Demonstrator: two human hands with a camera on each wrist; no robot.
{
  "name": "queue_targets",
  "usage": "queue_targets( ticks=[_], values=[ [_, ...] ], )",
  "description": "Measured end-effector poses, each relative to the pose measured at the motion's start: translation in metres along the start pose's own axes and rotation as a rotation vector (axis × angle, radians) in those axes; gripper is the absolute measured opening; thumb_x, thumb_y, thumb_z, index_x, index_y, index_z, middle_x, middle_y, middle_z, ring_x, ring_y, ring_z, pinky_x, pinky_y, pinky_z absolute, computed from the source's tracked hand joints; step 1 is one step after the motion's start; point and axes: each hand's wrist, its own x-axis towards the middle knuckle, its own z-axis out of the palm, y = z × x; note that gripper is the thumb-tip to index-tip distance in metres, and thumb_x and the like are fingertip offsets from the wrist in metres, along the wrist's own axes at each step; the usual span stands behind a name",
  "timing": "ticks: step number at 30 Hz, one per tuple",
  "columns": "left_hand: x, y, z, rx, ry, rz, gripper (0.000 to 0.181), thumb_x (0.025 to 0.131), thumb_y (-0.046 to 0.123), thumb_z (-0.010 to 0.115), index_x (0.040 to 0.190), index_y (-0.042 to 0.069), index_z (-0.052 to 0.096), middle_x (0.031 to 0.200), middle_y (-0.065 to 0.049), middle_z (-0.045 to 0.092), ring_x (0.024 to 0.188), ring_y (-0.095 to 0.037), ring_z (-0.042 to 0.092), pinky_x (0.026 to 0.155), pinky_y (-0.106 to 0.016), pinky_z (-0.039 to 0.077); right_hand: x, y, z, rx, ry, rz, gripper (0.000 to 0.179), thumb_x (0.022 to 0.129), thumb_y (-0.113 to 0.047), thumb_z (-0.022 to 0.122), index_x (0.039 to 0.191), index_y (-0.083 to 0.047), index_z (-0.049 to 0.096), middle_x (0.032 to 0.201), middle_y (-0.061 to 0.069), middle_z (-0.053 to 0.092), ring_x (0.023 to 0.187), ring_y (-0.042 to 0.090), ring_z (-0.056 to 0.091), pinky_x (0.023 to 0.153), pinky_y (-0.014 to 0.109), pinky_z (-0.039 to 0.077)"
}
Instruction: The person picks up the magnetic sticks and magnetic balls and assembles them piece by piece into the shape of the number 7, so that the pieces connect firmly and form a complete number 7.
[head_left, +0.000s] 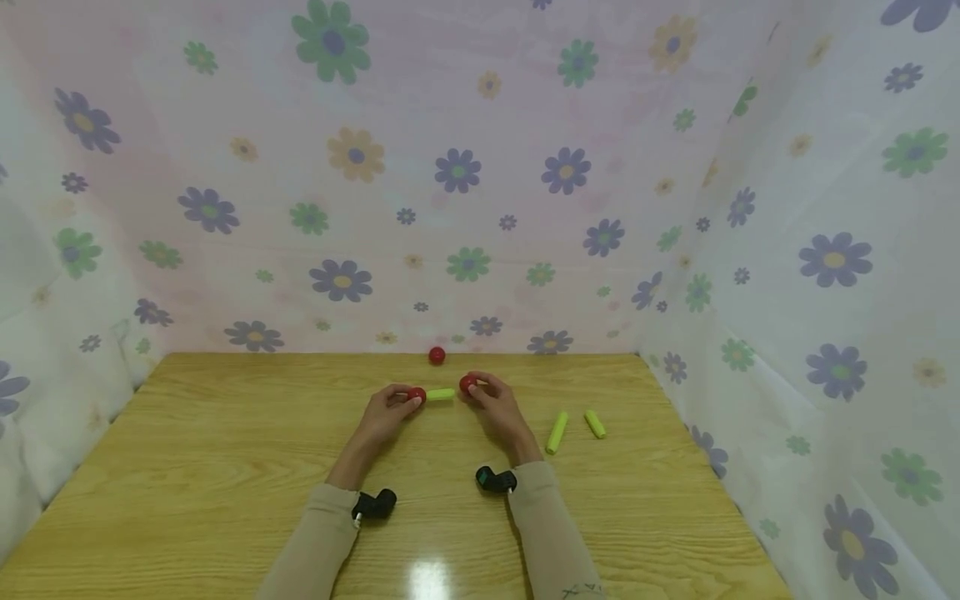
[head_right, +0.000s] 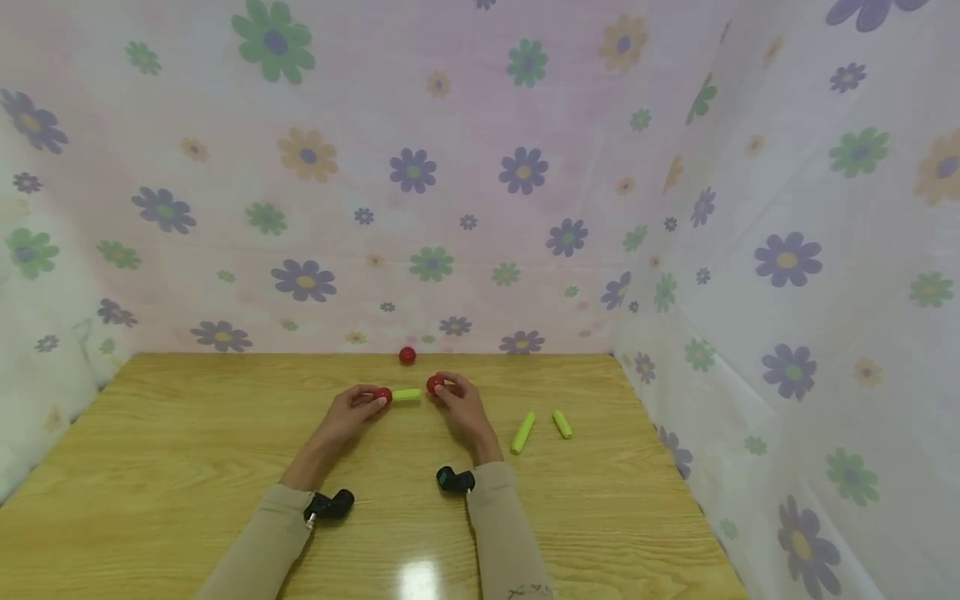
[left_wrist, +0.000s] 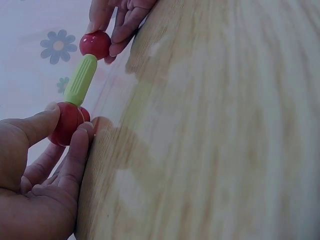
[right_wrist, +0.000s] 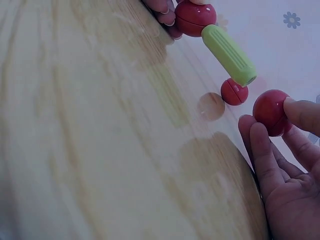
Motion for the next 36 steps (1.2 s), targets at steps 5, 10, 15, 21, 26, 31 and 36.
queue_targets(
  ticks=[5,10,15,21,26,31,36],
  values=[
    [0.0011,0.0001,-0.0002,-0.008,0.001,-0.013,0.038,0.103,0.02,0.067,0.133,-0.001,0.062,0.128,-0.025,0.066,0.11,-0.03,0.066,0.084,-0.03,0.053,0.0008,0.001,-0.0009,-0.044,-0.012,0.002,0.035,0.107,-0.012,0.058,0.14,0.0,0.057,0.129,0.024,0.067,0.111,0.024,0.072,0.101,0.029,0.054],
    [-0.0005,-0.0003,-0.0004,-0.01,-0.003,-0.004,0.038,0.103,0.02,0.068,0.133,-0.002,0.062,0.128,-0.026,0.067,0.111,-0.03,0.066,0.086,-0.031,0.052,-0.0024,0.0013,0.0002,-0.047,-0.018,0.0,0.034,0.105,-0.014,0.062,0.136,0.001,0.058,0.127,0.022,0.067,0.111,0.024,0.069,0.097,0.03,0.055],
    [-0.0009,0.0007,-0.0008,-0.019,-0.005,0.0,0.039,0.103,0.021,0.068,0.133,-0.002,0.061,0.128,-0.026,0.067,0.111,-0.032,0.066,0.087,-0.031,0.052,-0.0029,0.0004,0.0002,-0.023,-0.029,0.012,0.032,0.106,-0.017,0.062,0.133,-0.001,0.06,0.124,0.018,0.069,0.104,0.021,0.071,0.096,0.031,0.056],
    [0.0013,-0.0001,-0.0007,-0.03,-0.005,-0.013,0.039,0.103,0.021,0.068,0.134,-0.002,0.061,0.128,-0.026,0.066,0.112,-0.031,0.065,0.086,-0.03,0.052,-0.0014,-0.0009,0.0004,-0.057,-0.032,0.003,0.031,0.105,-0.016,0.062,0.132,0.0,0.061,0.121,0.018,0.07,0.101,0.02,0.072,0.095,0.03,0.057],
    [0.0027,-0.0003,-0.0002,-0.038,-0.006,-0.012,0.038,0.103,0.02,0.067,0.133,-0.002,0.061,0.129,-0.026,0.066,0.111,-0.03,0.066,0.086,-0.028,0.053,-0.0007,-0.0028,0.0015,-0.083,-0.031,0.009,0.029,0.104,-0.015,0.064,0.13,-0.001,0.062,0.119,0.017,0.071,0.101,0.021,0.073,0.093,0.029,0.057],
    [0.0015,0.0001,0.0,-0.034,-0.004,-0.002,0.036,0.103,0.019,0.067,0.132,-0.003,0.061,0.127,-0.026,0.067,0.109,-0.028,0.067,0.085,-0.028,0.053,-0.0013,-0.0029,0.0024,-0.106,-0.028,0.011,0.028,0.105,-0.016,0.064,0.129,-0.002,0.063,0.118,0.016,0.072,0.099,0.019,0.072,0.091,0.028,0.056],
    [0.0008,0.0005,-0.0009,-0.028,-0.003,-0.006,0.037,0.103,0.019,0.067,0.133,-0.002,0.061,0.127,-0.025,0.067,0.109,-0.027,0.066,0.085,-0.028,0.053,-0.0034,-0.0026,0.0023,-0.135,-0.021,-0.001,0.029,0.105,-0.016,0.063,0.13,-0.001,0.063,0.119,0.017,0.071,0.101,0.019,0.071,0.09,0.03,0.056]
  ],
)
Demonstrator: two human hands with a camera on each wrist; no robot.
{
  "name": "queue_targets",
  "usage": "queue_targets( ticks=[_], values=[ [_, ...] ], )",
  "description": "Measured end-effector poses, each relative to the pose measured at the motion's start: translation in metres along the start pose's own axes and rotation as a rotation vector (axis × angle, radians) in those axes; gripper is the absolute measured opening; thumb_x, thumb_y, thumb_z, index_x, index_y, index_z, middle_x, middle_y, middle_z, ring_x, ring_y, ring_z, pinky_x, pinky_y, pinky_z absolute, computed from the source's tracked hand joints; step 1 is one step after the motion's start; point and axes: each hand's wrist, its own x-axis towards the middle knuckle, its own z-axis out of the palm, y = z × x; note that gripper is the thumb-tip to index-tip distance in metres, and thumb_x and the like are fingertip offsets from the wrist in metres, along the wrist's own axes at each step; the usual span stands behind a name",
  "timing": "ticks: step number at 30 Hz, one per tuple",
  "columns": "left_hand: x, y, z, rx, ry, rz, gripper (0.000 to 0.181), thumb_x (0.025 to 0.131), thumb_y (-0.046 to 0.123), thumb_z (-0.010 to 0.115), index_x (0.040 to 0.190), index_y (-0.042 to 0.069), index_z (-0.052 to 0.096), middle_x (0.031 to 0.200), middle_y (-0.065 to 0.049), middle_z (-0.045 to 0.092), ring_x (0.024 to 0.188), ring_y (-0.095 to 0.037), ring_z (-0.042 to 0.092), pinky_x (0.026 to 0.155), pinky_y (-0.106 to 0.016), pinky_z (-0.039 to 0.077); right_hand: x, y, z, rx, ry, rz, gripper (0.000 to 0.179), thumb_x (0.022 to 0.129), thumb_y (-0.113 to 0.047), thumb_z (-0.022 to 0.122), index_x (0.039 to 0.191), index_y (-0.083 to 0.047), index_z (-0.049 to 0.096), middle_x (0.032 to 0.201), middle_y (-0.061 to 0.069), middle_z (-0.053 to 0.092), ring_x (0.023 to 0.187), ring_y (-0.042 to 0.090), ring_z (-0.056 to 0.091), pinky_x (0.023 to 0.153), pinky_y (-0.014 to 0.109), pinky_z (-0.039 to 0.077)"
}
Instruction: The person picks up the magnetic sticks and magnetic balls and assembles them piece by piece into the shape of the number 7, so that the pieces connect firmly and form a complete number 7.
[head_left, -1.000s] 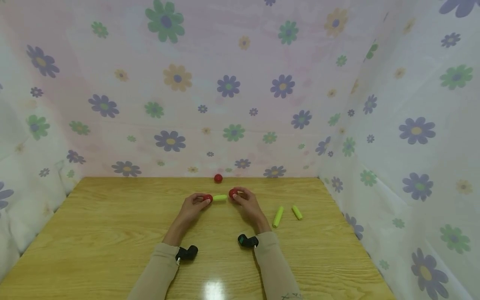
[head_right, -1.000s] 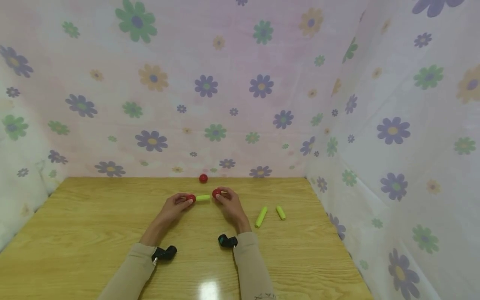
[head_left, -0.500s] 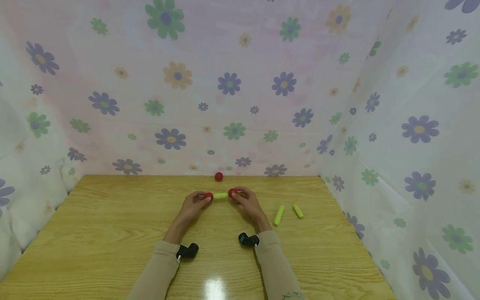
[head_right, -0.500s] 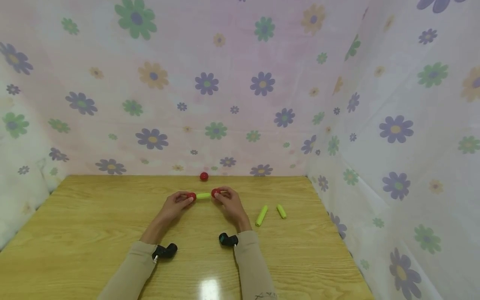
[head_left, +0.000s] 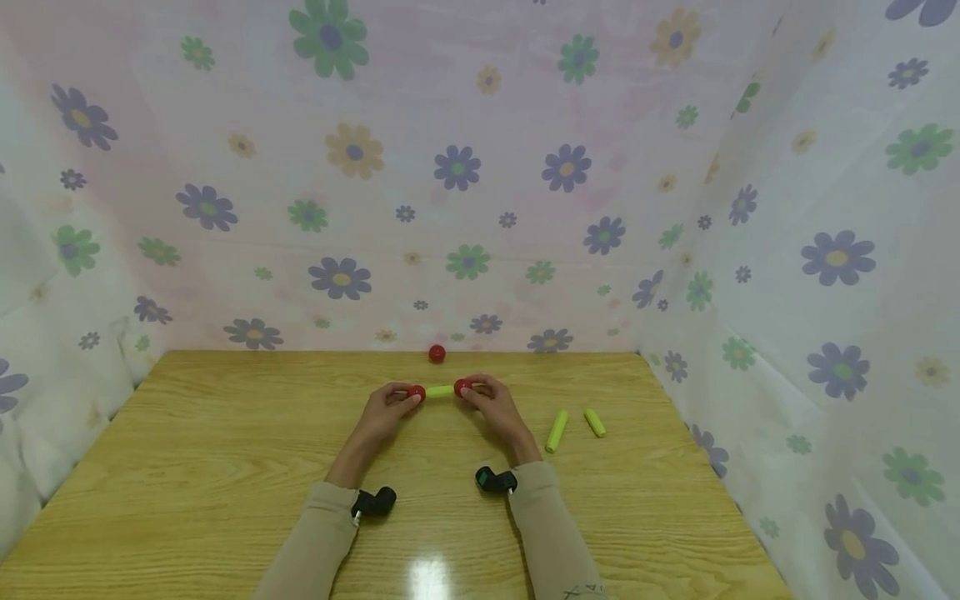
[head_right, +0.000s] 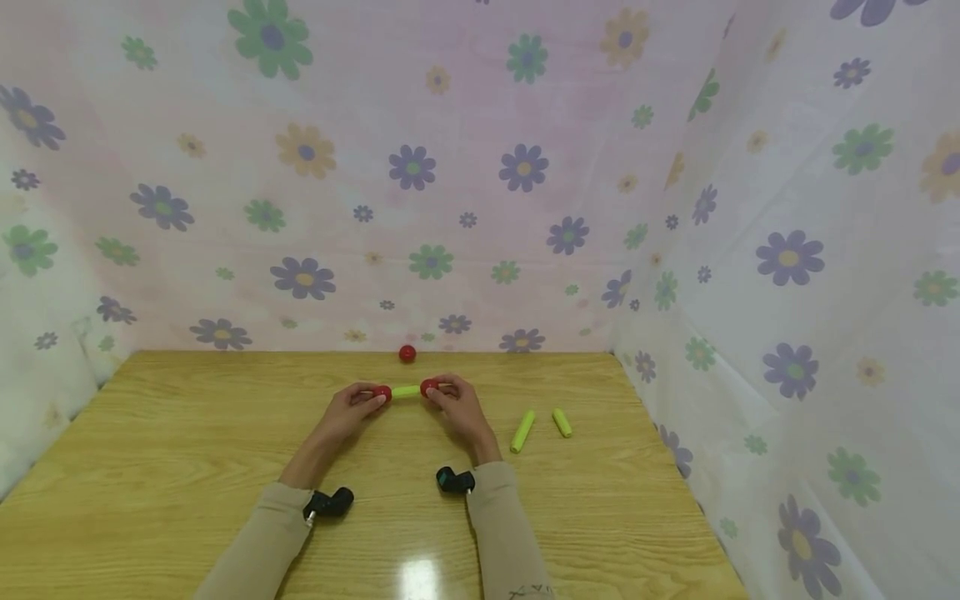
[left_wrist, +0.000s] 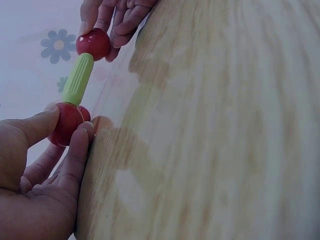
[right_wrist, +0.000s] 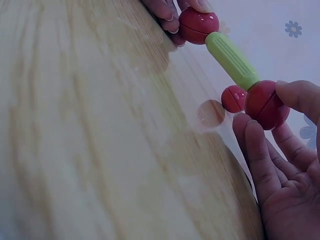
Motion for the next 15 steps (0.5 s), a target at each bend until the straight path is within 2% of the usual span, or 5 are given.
queue_targets(
  ticks=[3,10,15],
  values=[
    [0.001,0.0,-0.001,-0.004,0.003,-0.001,0.038,0.103,0.019,0.067,0.133,-0.002,0.061,0.127,-0.025,0.067,0.109,-0.026,0.067,0.085,-0.027,0.053,0.0,0.0,0.0,-0.015,-0.008,-0.009,0.031,0.105,-0.016,0.063,0.131,0.001,0.062,0.12,0.02,0.07,0.104,0.02,0.069,0.091,0.031,0.055],
    [0.002,-0.002,-0.001,-0.017,0.007,-0.001,0.037,0.102,0.019,0.068,0.133,-0.002,0.062,0.125,-0.024,0.068,0.106,-0.025,0.068,0.083,-0.025,0.052,-0.016,-0.034,-0.002,-0.01,-0.059,-0.012,0.032,0.103,-0.009,0.064,0.13,0.009,0.06,0.119,0.025,0.07,0.109,0.032,0.068,0.089,0.029,0.055],
    [0.002,-0.002,0.0,-0.027,0.006,-0.012,0.036,0.102,0.019,0.069,0.132,-0.001,0.063,0.123,-0.022,0.069,0.104,-0.023,0.067,0.08,-0.024,0.052,-0.015,-0.033,-0.003,-0.014,-0.063,-0.01,0.033,0.103,-0.009,0.064,0.13,0.01,0.06,0.121,0.024,0.068,0.105,0.021,0.068,0.091,0.033,0.056]
  ],
)
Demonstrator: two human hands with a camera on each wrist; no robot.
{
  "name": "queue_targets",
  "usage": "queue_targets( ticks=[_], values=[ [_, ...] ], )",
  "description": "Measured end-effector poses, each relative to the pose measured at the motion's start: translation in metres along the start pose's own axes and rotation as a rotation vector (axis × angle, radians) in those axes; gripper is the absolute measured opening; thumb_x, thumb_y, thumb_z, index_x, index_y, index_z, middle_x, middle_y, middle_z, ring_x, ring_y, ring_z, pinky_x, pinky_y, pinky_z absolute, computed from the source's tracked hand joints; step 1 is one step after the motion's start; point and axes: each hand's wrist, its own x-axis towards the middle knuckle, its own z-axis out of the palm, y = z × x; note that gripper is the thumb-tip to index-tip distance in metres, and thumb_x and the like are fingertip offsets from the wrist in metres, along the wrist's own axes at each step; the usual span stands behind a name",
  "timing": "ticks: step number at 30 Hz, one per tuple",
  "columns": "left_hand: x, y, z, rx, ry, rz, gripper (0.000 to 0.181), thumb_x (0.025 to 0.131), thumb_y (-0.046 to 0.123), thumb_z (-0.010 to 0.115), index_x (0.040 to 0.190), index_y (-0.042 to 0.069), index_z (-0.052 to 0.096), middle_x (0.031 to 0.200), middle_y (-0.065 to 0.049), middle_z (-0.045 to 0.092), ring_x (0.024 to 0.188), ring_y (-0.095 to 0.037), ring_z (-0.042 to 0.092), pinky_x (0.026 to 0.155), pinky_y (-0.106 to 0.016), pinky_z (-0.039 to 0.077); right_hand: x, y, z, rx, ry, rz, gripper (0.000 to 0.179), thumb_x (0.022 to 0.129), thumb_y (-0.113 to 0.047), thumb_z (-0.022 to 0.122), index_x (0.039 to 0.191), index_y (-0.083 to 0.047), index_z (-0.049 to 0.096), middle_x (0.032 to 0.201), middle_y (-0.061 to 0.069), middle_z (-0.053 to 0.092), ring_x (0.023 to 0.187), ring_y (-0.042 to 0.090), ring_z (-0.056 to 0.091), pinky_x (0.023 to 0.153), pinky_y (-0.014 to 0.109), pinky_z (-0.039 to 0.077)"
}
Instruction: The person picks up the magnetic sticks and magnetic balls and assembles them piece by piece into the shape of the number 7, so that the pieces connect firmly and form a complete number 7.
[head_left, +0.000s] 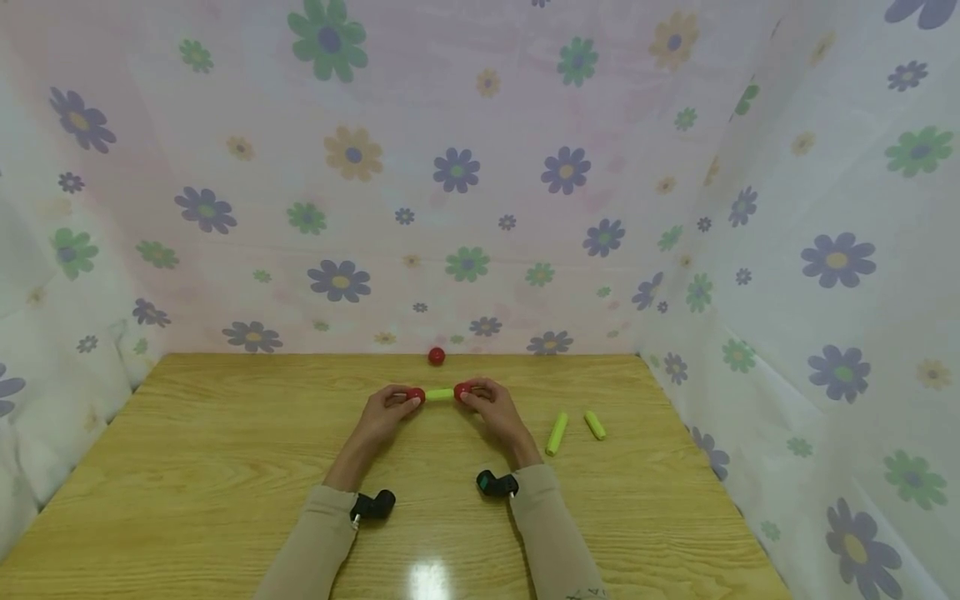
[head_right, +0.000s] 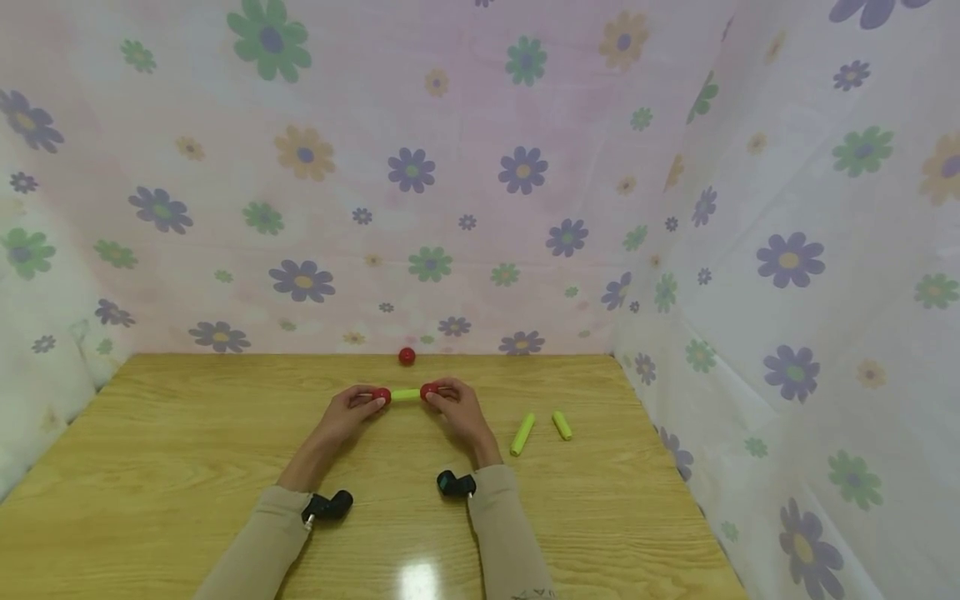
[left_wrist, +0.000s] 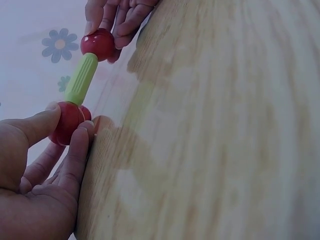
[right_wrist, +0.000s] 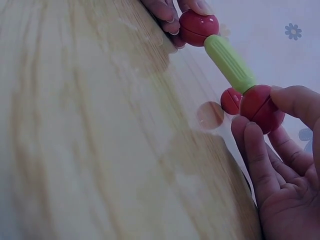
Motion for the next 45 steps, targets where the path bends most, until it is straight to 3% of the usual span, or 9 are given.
queue_targets(
  ticks=[5,13,28,45],
  values=[
    [0.002,-0.002,-0.001,-0.002,-0.005,0.014,0.037,0.102,0.017,0.069,0.133,-0.002,0.062,0.124,-0.023,0.068,0.104,-0.022,0.068,0.081,-0.023,0.053,0.01,0.016,-0.002,-0.002,-0.002,0.012,0.036,0.103,-0.009,0.065,0.132,0.01,0.059,0.125,0.024,0.067,0.102,0.01,0.065,0.09,0.029,0.055],
    [0.001,0.0,0.0,0.004,0.003,0.014,0.035,0.101,0.015,0.069,0.131,-0.002,0.063,0.123,-0.023,0.069,0.102,-0.019,0.068,0.081,-0.023,0.053,0.017,0.034,0.001,-0.027,0.062,-0.018,0.032,0.103,-0.012,0.066,0.129,0.007,0.063,0.123,0.022,0.068,0.1,0.01,0.064,0.087,0.023,0.052],
    [-0.001,0.0,0.001,-0.001,-0.006,0.029,0.04,0.102,0.015,0.068,0.136,-0.004,0.06,0.129,-0.029,0.065,0.112,-0.031,0.068,0.084,-0.027,0.054,0.016,0.036,-0.001,-0.002,0.075,0.016,0.029,0.1,-0.012,0.069,0.127,0.001,0.067,0.119,0.016,0.07,0.099,0.01,0.067,0.087,0.022,0.053],
    [-0.003,0.002,0.001,-0.031,-0.001,0.006,0.035,0.101,0.014,0.069,0.132,-0.002,0.063,0.127,-0.025,0.067,0.107,-0.023,0.069,0.08,-0.022,0.054,0.016,0.036,-0.001,0.002,0.07,0.005,0.03,0.1,-0.014,0.07,0.125,0.003,0.068,0.118,0.016,0.07,0.097,0.01,0.066,0.084,0.022,0.053]
  ],
)
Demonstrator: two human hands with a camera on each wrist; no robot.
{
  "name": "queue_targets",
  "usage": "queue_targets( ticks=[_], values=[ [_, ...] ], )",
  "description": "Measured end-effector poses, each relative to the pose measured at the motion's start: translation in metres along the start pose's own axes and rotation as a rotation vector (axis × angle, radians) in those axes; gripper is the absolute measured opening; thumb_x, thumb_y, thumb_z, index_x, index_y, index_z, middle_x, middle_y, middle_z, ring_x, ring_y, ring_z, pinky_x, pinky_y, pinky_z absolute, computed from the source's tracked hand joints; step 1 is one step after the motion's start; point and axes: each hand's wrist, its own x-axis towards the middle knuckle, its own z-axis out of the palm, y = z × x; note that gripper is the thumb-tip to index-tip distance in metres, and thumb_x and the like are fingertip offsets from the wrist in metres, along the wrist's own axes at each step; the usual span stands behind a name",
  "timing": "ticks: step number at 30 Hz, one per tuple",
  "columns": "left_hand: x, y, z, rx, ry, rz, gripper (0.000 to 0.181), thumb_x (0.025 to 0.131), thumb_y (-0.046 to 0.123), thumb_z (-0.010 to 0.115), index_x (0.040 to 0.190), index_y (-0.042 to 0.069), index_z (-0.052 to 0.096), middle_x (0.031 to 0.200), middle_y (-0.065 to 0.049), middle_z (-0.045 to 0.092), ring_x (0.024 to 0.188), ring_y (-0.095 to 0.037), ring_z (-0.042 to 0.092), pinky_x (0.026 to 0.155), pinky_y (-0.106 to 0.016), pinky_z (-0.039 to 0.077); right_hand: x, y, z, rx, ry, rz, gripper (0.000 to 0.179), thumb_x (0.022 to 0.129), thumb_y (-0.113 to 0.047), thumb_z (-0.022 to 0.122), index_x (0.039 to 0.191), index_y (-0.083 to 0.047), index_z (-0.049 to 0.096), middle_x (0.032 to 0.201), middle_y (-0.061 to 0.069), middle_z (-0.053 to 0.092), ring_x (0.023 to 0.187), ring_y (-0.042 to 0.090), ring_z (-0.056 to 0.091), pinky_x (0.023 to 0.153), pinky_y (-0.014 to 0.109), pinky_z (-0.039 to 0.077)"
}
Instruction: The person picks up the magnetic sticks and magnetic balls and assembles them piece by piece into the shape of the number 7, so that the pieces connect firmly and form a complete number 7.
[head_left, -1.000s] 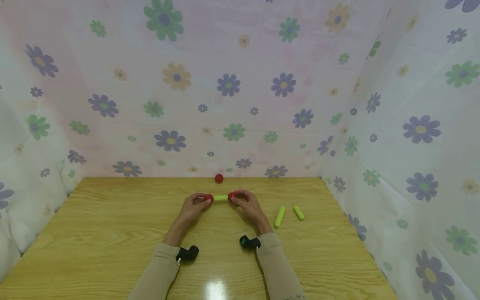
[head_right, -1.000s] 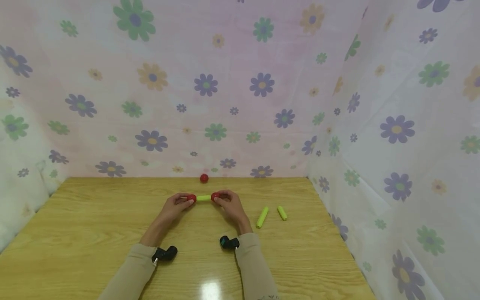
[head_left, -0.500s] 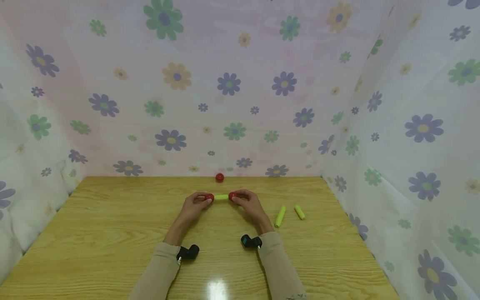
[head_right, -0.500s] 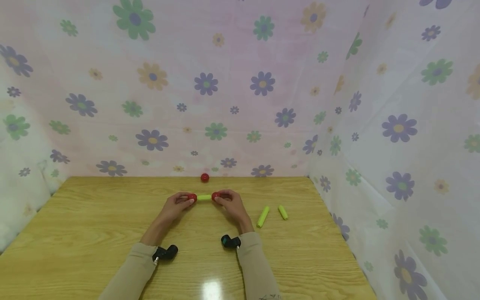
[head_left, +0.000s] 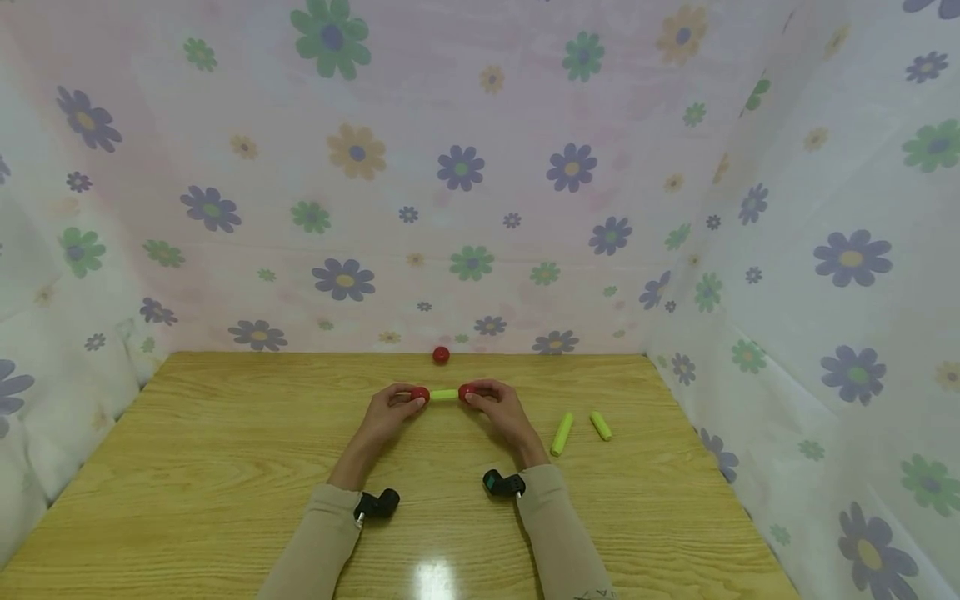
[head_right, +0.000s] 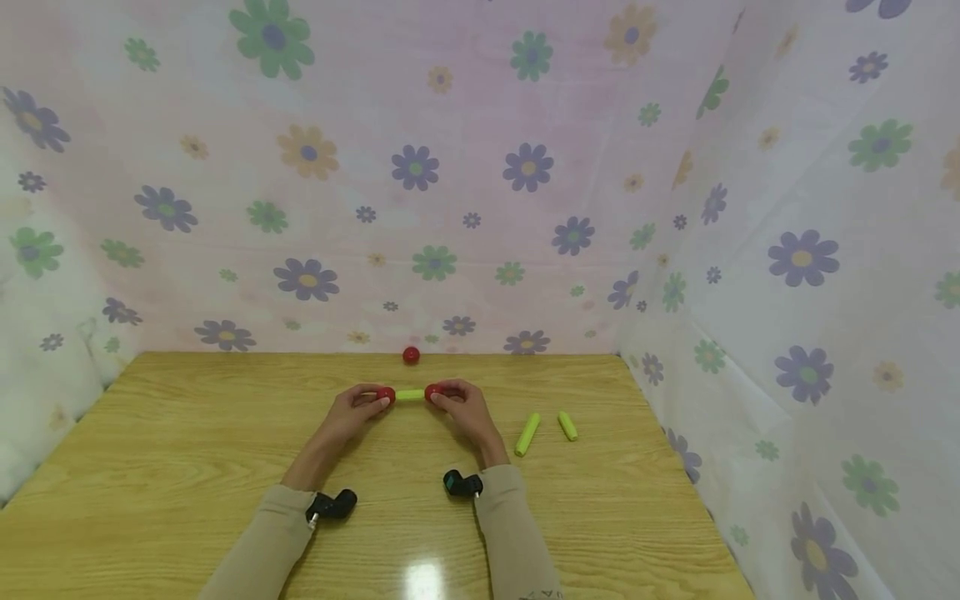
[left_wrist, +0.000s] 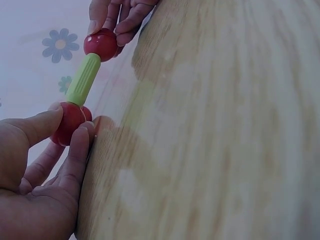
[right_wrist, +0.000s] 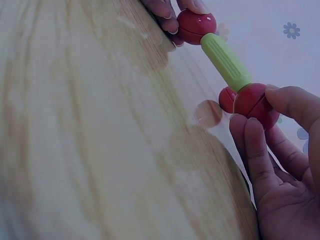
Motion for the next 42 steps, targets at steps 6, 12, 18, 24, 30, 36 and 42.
queue_targets(
  ticks=[6,12,18,24,30,36,42],
  values=[
    [0.001,0.001,0.001,0.001,0.005,0.003,0.034,0.101,0.013,0.069,0.131,-0.002,0.063,0.126,-0.024,0.068,0.104,-0.022,0.068,0.08,-0.023,0.053,0.0,-0.001,0.0,0.004,0.009,0.017,0.027,0.1,-0.012,0.07,0.124,0.0,0.069,0.118,0.015,0.07,0.097,0.01,0.065,0.085,0.022,0.052],
    [0.001,0.001,0.001,-0.002,0.007,-0.004,0.033,0.101,0.012,0.069,0.131,-0.001,0.063,0.126,-0.024,0.068,0.102,-0.02,0.069,0.08,-0.022,0.053,-0.007,-0.02,0.0,-0.031,-0.035,-0.001,0.029,0.101,-0.007,0.067,0.125,0.008,0.065,0.117,0.021,0.069,0.096,0.014,0.066,0.087,0.03,0.056],
    [-0.001,0.001,0.002,-0.009,0.007,0.007,0.034,0.101,0.013,0.069,0.13,-0.003,0.063,0.126,-0.026,0.066,0.107,-0.026,0.07,0.082,-0.024,0.054,-0.003,-0.013,0.001,-0.07,-0.039,-0.014,0.03,0.103,-0.008,0.065,0.126,0.01,0.064,0.118,0.025,0.068,0.101,0.025,0.067,0.088,0.037,0.058],
    [0.001,-0.001,0.003,-0.006,0.022,0.002,0.031,0.101,0.012,0.069,0.128,-0.002,0.064,0.125,-0.024,0.066,0.107,-0.026,0.069,0.081,-0.025,0.055,-0.003,-0.006,0.003,-0.055,-0.004,-0.006,0.028,0.103,-0.006,0.063,0.127,0.008,0.065,0.121,0.025,0.068,0.103,0.026,0.068,0.088,0.033,0.059],
    [0.002,-0.001,0.004,0.008,0.03,-0.005,0.032,0.1,0.014,0.07,0.129,-0.001,0.064,0.126,-0.023,0.066,0.109,-0.027,0.068,0.083,-0.026,0.054,-0.005,-0.009,0.0,0.048,-0.019,0.06,0.03,0.107,-0.006,0.056,0.132,0.009,0.06,0.128,0.026,0.064,0.107,0.024,0.07,0.094,0.031,0.059],
    [0.0,0.0,0.004,0.011,0.029,0.014,0.034,0.1,0.014,0.07,0.129,-0.003,0.063,0.127,-0.025,0.065,0.11,-0.03,0.067,0.085,-0.03,0.055,-0.007,-0.013,-0.004,0.025,-0.047,0.084,0.03,0.107,-0.006,0.056,0.133,0.007,0.061,0.13,0.025,0.065,0.111,0.027,0.071,0.095,0.033,0.059],
    [0.001,-0.001,0.004,0.013,0.032,-0.001,0.033,0.1,0.013,0.071,0.129,0.0,0.063,0.127,-0.023,0.065,0.111,-0.027,0.067,0.085,-0.027,0.055,-0.009,-0.017,-0.005,-0.009,-0.06,0.074,0.03,0.106,-0.002,0.055,0.133,0.01,0.06,0.127,0.028,0.065,0.106,0.028,0.072,0.092,0.033,0.06]
  ],
)
